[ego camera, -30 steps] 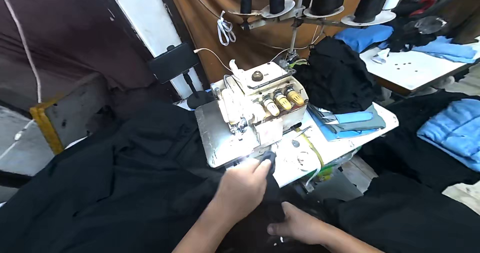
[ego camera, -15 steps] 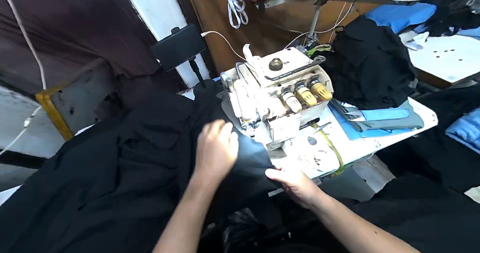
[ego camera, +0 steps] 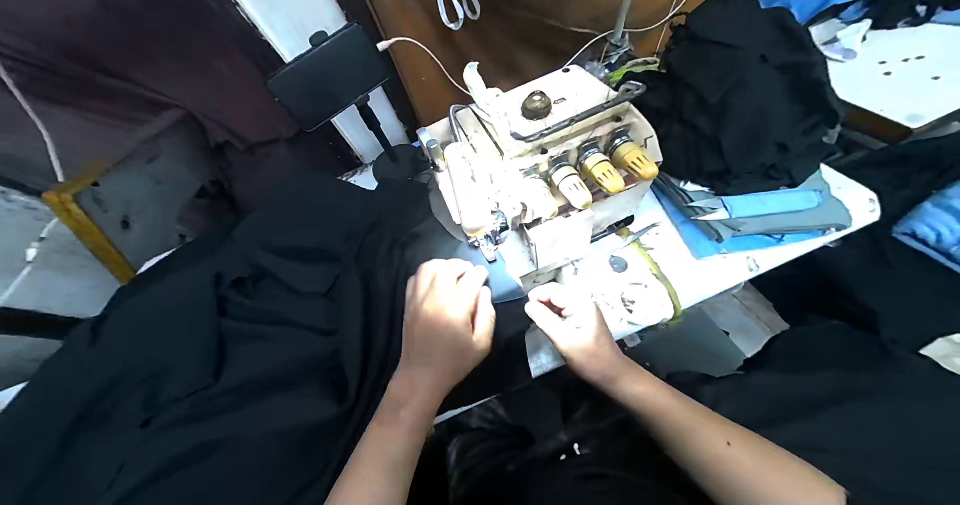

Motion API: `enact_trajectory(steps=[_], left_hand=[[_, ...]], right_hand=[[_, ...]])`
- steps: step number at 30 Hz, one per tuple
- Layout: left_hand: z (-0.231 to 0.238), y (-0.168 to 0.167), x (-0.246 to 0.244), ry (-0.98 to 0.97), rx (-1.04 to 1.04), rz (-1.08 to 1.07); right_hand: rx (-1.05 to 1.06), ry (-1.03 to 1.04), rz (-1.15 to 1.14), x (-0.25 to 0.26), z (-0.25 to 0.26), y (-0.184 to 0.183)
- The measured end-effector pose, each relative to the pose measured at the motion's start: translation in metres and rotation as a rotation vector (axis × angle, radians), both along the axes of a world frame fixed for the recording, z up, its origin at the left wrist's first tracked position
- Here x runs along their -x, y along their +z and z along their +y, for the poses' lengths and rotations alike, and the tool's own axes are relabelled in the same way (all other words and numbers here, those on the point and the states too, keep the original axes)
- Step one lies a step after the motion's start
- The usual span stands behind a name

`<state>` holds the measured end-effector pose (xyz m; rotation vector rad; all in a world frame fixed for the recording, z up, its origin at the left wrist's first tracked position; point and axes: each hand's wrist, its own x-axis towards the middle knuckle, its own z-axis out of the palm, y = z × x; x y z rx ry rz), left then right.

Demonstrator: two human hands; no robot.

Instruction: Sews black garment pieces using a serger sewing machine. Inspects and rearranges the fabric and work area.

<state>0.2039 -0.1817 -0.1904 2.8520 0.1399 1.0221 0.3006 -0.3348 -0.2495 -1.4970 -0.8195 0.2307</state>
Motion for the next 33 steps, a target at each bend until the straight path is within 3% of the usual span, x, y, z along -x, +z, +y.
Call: enact_trajectory(steps=[2,6,10,13,17,20,24,28,33], left_hand=[[-0.011,-0.002,0.005,-0.112,-0.065,0.026],[-0.014,-0.005,0.002,-0.136,-0.109,0.045],[-0.016,-0.003,0.002,-0.162,-0.04,0.076],[-0.017,0.009,0.012,-0.215,0.124,0.097],[-0.016,0.038,0.031,-0.335,0.341,0.071],[-0.016,0.05,0.025,-0.274,0.348,0.038],[-0.01,0.045,-0.007,-0.025,0.293,0.112],[0.006,0.032,-0.029,0.082,0.406,0.17],[0.009,0.033,-0.025,0.097,0.454,0.252]], right_hand=[[-0.024,-0.043,-0.167,-0.001,-0.001,-0.003],[-0.052,-0.174,-0.53,-0.003,-0.002,-0.007],[-0.066,-0.246,-0.605,-0.001,-0.003,-0.003],[-0.162,-0.1,-0.539,0.003,-0.008,-0.002],[-0.207,0.247,-0.201,0.026,-0.016,-0.007],[-0.19,0.136,-0.15,0.03,-0.013,-0.007],[-0.114,-0.116,-0.236,0.013,0.007,-0.014],[-0.067,-0.067,-0.211,0.007,0.011,-0.017],[-0.152,0.101,0.004,0.015,-0.003,-0.012]])
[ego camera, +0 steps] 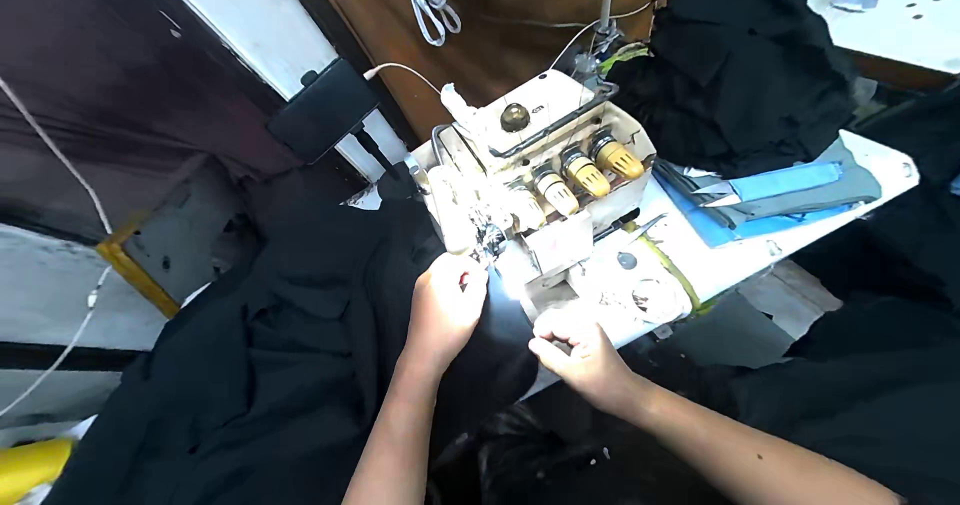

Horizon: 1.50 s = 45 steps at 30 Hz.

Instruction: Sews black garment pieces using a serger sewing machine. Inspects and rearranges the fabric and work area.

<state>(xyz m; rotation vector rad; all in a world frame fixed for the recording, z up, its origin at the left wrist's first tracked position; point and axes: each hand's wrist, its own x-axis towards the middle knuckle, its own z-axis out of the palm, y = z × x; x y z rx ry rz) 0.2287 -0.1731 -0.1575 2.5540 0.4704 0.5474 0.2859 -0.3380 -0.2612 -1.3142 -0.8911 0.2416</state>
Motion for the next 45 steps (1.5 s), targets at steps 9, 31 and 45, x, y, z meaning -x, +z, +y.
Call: enact_trajectory(steps=[9,31,45], left_hand=[[-0.001,-0.005,0.012,-0.016,-0.027,0.021],[-0.031,-0.047,0.017,0.006,-0.526,-0.097],[-0.03,-0.045,0.026,-0.05,-0.429,-0.095]], right_hand=[[-0.025,-0.005,-0.094,0.012,-0.006,-0.004],[0.057,0.032,0.257,0.015,-0.001,-0.01],[0.155,0.102,0.594,0.015,-0.019,0.01]])
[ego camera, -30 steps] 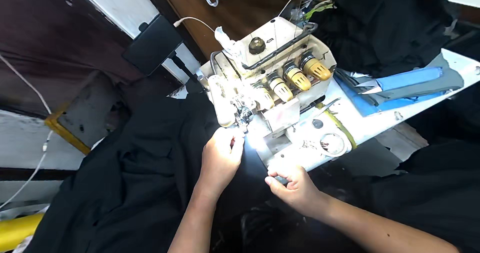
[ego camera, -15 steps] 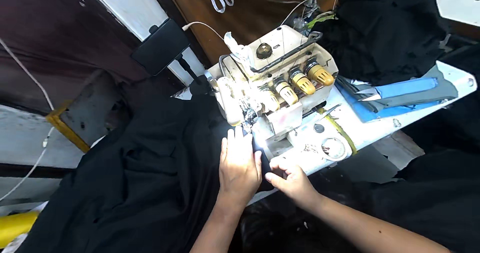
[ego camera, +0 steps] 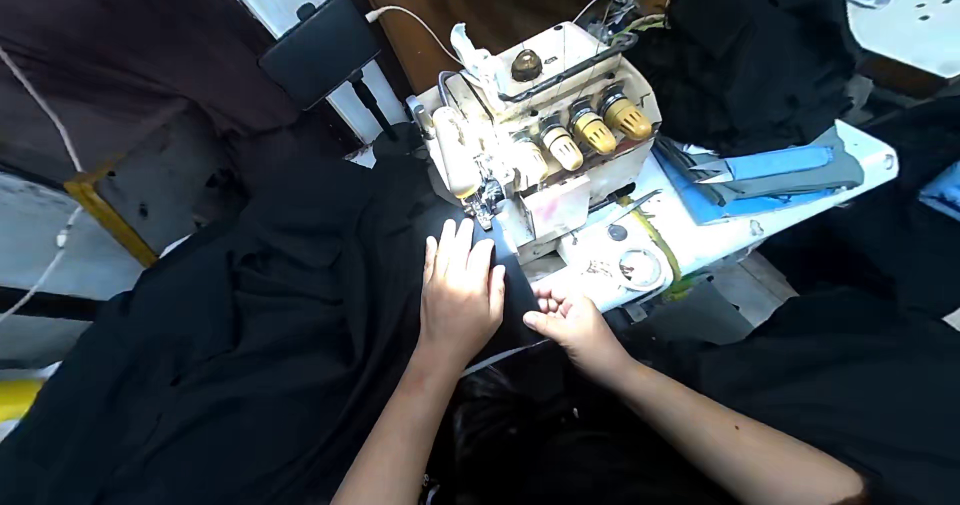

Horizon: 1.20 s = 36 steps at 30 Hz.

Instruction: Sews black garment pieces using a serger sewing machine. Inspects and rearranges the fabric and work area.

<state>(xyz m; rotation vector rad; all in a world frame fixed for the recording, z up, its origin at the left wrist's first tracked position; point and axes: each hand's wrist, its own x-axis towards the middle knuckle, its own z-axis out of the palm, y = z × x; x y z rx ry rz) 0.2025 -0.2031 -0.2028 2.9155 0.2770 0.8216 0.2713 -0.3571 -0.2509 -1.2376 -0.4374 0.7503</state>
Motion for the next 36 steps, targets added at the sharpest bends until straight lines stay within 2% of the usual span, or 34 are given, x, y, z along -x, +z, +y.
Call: enact_trajectory(steps=[3,6,10,13,18,27,31,36], left_hand=[[-0.005,-0.009,0.019,-0.059,-0.042,-0.063],[-0.016,-0.024,0.038,-0.154,-0.13,-0.126],[-0.027,-0.043,0.042,-0.129,-0.285,-0.209],[-0.028,-0.035,0.041,-0.181,-0.293,-0.289],[-0.027,-0.024,0.054,-0.242,-0.302,-0.275],[-0.017,-0.025,0.043,-0.197,-0.299,-0.273],[-0.009,-0.017,0.035,-0.195,-0.279,-0.268],[0.001,-0.008,0.025,-0.189,-0.277,-0.241]], right_hand=[[0.069,0.096,-0.069,-0.004,-0.009,0.005],[0.023,0.145,-0.123,-0.007,-0.019,0.008],[-0.013,0.162,-0.187,-0.007,-0.025,0.019],[0.028,0.162,-0.209,-0.005,-0.026,0.023],[0.087,0.159,-0.297,0.001,-0.028,0.021],[0.121,0.148,-0.356,-0.012,-0.012,0.017],[0.069,0.138,-0.391,-0.02,0.0,0.02],[0.101,0.109,-0.416,-0.029,0.015,0.027]])
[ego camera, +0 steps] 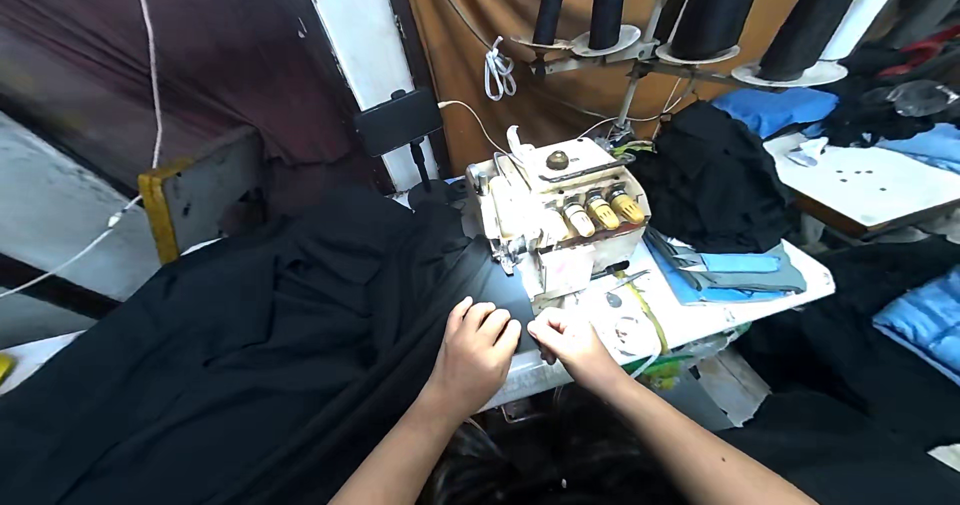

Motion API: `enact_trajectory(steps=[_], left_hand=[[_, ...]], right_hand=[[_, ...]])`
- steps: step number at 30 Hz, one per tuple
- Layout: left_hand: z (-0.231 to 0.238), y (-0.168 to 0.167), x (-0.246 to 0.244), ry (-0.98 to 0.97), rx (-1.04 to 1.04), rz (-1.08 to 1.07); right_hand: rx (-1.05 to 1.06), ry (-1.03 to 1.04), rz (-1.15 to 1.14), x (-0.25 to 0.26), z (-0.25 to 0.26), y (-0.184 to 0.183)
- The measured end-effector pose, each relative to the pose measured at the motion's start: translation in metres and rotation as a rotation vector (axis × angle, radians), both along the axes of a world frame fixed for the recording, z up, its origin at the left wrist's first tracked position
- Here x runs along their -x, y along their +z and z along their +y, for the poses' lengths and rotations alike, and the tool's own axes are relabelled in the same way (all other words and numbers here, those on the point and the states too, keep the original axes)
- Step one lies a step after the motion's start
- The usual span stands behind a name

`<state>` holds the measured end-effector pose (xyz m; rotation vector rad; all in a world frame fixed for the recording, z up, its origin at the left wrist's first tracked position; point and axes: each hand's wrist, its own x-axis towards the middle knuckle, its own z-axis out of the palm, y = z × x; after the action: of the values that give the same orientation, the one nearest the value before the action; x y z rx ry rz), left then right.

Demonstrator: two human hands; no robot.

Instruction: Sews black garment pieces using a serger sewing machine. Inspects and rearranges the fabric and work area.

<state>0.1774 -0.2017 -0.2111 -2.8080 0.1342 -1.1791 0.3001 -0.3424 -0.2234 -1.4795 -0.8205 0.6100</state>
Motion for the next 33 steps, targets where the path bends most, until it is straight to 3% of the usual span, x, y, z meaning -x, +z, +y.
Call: enact_trajectory(steps=[7,18,25,30,33], left_hand=[[0.02,0.016,-0.016,-0.032,0.044,0.098],[0.056,0.041,-0.042,0.061,0.277,0.379],[0.062,0.048,-0.053,0.264,0.415,0.408],[0.04,0.058,-0.043,0.617,0.443,0.481],[0.027,0.069,-0.029,0.722,0.456,0.58]], right_hand=[[0.234,-0.188,-0.251,-0.015,0.022,0.024],[0.177,-0.251,-0.482,-0.022,0.035,0.03],[0.213,-0.197,-0.335,-0.023,0.032,0.034],[0.188,-0.193,-0.313,-0.022,0.032,0.034],[0.231,-0.185,-0.311,-0.022,0.033,0.036]])
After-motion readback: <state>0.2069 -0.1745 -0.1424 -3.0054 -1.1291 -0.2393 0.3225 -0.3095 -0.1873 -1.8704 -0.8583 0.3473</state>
